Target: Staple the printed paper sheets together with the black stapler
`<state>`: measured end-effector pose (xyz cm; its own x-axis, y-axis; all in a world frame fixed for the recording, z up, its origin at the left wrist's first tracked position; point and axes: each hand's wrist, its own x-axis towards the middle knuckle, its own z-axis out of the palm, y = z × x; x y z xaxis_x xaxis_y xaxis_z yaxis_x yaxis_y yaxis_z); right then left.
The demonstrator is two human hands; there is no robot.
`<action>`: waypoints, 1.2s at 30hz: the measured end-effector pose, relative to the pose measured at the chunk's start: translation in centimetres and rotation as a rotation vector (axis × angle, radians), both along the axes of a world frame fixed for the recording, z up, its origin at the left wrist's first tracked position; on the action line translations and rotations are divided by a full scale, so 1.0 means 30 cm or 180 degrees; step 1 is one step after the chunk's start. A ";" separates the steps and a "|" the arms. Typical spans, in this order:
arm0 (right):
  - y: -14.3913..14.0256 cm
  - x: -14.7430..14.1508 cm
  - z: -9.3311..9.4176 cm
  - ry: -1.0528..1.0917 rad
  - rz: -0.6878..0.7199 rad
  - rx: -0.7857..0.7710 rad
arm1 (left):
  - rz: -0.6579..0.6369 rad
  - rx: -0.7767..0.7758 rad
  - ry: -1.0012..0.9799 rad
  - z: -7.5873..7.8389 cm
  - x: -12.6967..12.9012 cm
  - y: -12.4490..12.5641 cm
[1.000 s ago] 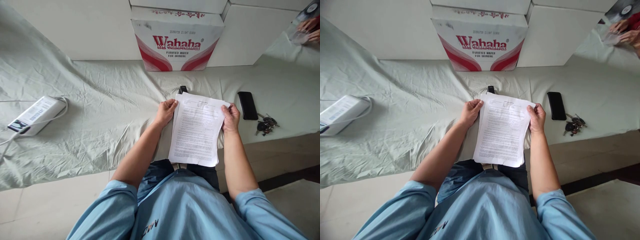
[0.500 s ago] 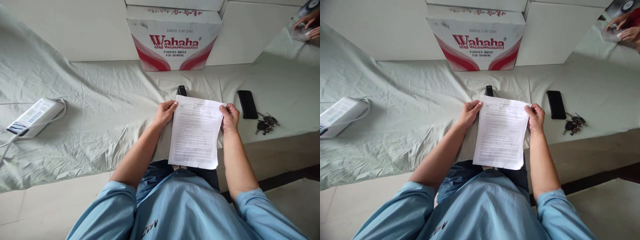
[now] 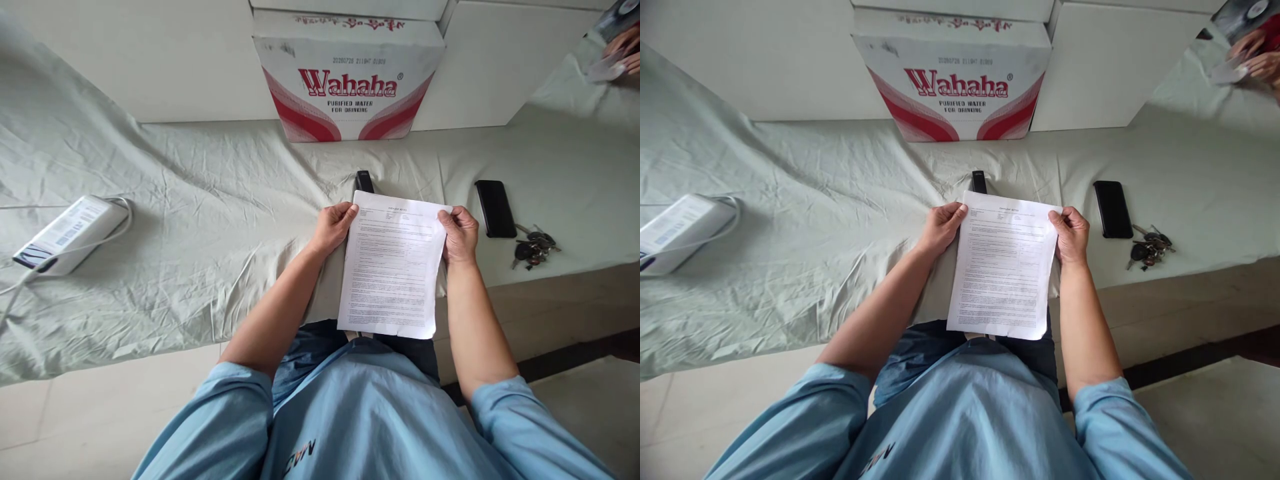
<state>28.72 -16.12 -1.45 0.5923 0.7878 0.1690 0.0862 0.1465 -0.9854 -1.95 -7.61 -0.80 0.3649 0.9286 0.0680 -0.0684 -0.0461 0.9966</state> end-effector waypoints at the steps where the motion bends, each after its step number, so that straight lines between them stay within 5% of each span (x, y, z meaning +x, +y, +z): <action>1: 0.000 0.001 -0.002 -0.0043 0.0000 -0.0002 | 0.0000 0.0107 0.0096 0.001 -0.001 -0.001; 8: 0.006 0.015 -0.025 -0.0506 -0.0153 -0.0035 | -0.0029 0.0306 0.0351 0.004 -0.003 -0.001; 14: 0.003 0.011 -0.049 -0.2102 -0.0321 -0.0047 | -0.0077 0.0429 0.0506 0.019 -0.005 -0.006; 20: 0.011 -0.024 0.037 -0.3222 -0.0312 -0.0017 | -0.0024 0.0645 0.0850 0.031 0.000 -0.007; 26: 0.100 -0.154 0.183 -0.3622 0.0682 -0.0028 | 0.0027 0.0698 0.0785 0.031 0.015 -0.005; 31: 0.171 -0.270 0.182 -0.3711 0.1290 -0.0091 | 0.0074 0.0560 0.0487 0.031 0.020 -0.011; 36: 0.180 -0.297 0.178 -0.3541 0.1313 -0.0137 | 0.0153 0.0571 0.0368 0.021 0.033 -0.009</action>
